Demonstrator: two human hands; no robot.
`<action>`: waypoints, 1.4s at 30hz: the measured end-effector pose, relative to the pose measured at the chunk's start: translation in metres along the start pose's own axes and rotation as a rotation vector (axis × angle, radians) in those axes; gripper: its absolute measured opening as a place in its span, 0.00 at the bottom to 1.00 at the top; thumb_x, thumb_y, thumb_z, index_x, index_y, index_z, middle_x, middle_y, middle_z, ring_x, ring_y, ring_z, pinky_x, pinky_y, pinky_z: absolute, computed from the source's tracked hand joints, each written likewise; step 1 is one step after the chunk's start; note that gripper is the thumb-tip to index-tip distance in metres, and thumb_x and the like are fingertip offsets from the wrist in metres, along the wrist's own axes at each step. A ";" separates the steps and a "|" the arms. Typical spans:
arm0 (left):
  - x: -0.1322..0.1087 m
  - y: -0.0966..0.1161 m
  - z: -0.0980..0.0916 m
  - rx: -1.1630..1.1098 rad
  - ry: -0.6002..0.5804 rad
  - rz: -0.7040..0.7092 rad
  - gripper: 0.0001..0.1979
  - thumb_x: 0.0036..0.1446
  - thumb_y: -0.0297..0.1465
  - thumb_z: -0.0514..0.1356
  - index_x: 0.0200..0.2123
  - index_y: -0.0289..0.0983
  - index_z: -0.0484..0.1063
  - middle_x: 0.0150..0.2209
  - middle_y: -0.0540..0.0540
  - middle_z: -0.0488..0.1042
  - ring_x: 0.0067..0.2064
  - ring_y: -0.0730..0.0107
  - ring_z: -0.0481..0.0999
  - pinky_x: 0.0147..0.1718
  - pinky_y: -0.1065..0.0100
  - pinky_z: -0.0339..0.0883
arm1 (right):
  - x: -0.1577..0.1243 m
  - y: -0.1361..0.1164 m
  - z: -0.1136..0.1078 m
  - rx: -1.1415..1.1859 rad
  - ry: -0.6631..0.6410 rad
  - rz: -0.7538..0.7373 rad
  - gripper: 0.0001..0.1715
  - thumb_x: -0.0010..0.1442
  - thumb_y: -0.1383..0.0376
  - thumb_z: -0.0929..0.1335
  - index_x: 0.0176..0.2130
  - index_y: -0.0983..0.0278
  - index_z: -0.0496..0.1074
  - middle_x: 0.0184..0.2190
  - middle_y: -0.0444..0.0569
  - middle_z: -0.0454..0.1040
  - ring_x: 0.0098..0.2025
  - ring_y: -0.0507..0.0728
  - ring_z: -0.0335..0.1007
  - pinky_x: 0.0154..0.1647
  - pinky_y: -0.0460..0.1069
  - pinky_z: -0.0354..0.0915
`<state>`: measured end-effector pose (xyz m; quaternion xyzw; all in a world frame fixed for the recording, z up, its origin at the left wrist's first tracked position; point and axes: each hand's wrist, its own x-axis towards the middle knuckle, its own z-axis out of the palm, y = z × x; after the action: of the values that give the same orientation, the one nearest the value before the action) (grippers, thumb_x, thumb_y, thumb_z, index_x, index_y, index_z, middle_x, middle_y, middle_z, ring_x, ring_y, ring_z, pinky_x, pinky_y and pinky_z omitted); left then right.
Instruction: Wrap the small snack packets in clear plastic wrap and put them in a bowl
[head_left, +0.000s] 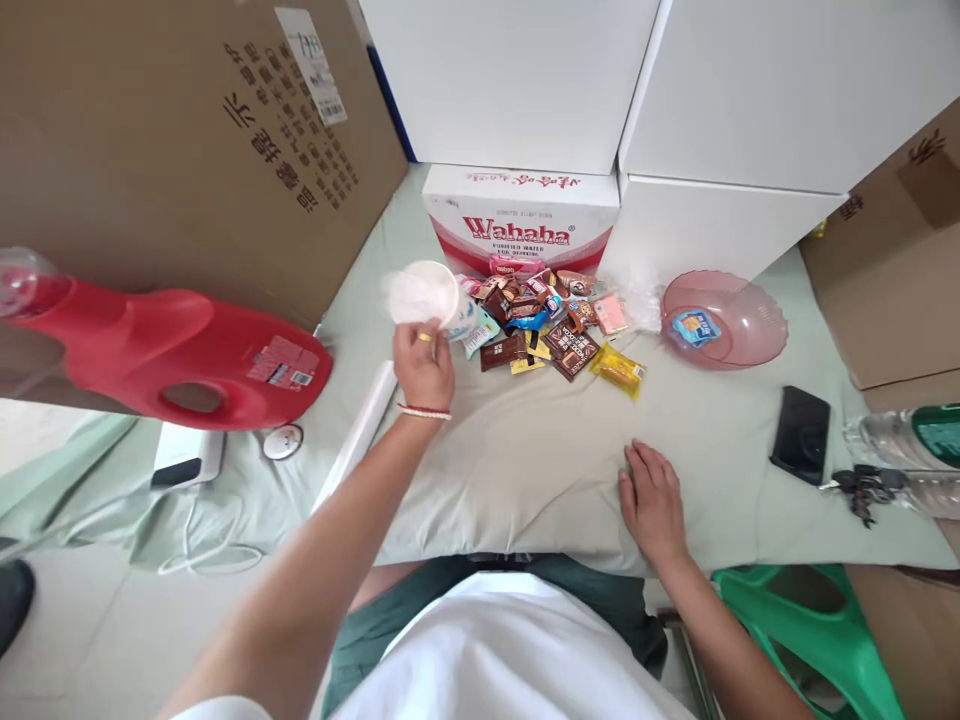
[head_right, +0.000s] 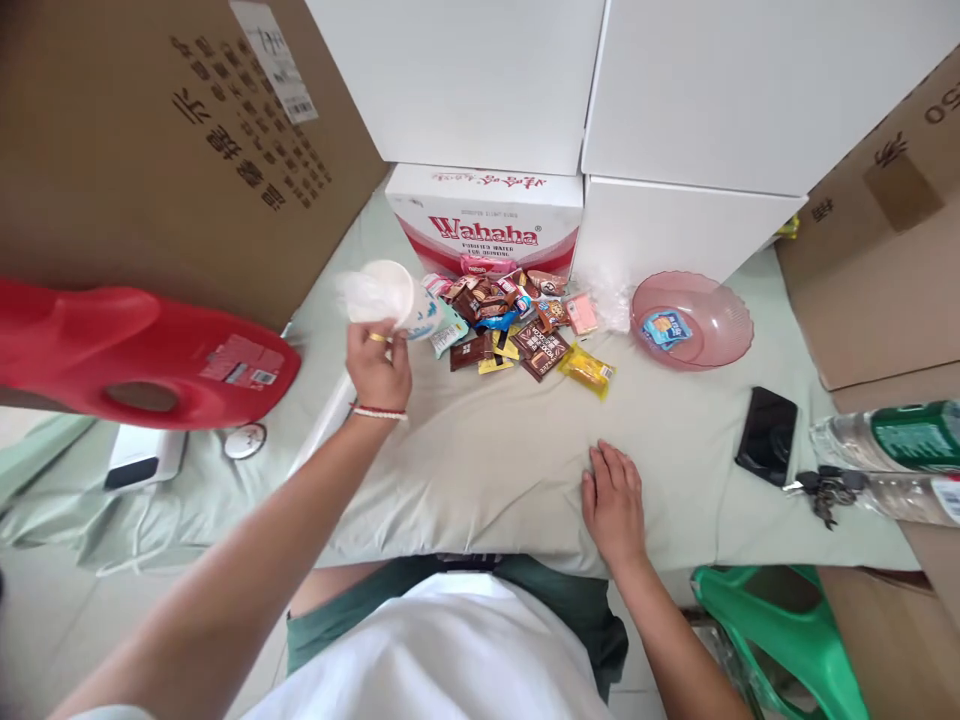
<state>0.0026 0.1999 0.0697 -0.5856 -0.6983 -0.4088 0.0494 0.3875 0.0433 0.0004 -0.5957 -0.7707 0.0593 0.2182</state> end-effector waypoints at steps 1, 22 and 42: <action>-0.019 0.010 -0.003 -0.025 -0.035 0.031 0.15 0.70 0.35 0.53 0.51 0.36 0.76 0.44 0.40 0.71 0.46 0.59 0.74 0.49 0.58 0.69 | 0.000 0.000 0.000 0.010 0.000 0.000 0.26 0.73 0.62 0.61 0.65 0.65 0.68 0.64 0.62 0.69 0.66 0.67 0.63 0.68 0.70 0.60; -0.161 0.035 -0.089 -0.331 -0.625 0.334 0.23 0.68 0.26 0.48 0.58 0.44 0.75 0.58 0.39 0.76 0.50 0.63 0.80 0.49 0.61 0.77 | 0.143 -0.176 -0.037 -0.238 -0.749 -0.324 0.30 0.60 0.69 0.73 0.60 0.74 0.69 0.53 0.68 0.74 0.52 0.68 0.75 0.49 0.55 0.70; -0.182 0.021 -0.079 -0.432 -0.424 0.172 0.23 0.61 0.21 0.52 0.59 0.38 0.61 0.47 0.42 0.72 0.37 0.68 0.76 0.39 0.63 0.75 | 0.104 -0.102 -0.065 0.814 -0.247 0.154 0.31 0.48 0.64 0.75 0.53 0.58 0.74 0.46 0.47 0.78 0.46 0.59 0.77 0.49 0.54 0.75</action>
<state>0.0442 0.0084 0.0327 -0.7116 -0.5379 -0.4108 -0.1883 0.3022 0.1016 0.1222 -0.5051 -0.6583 0.4455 0.3363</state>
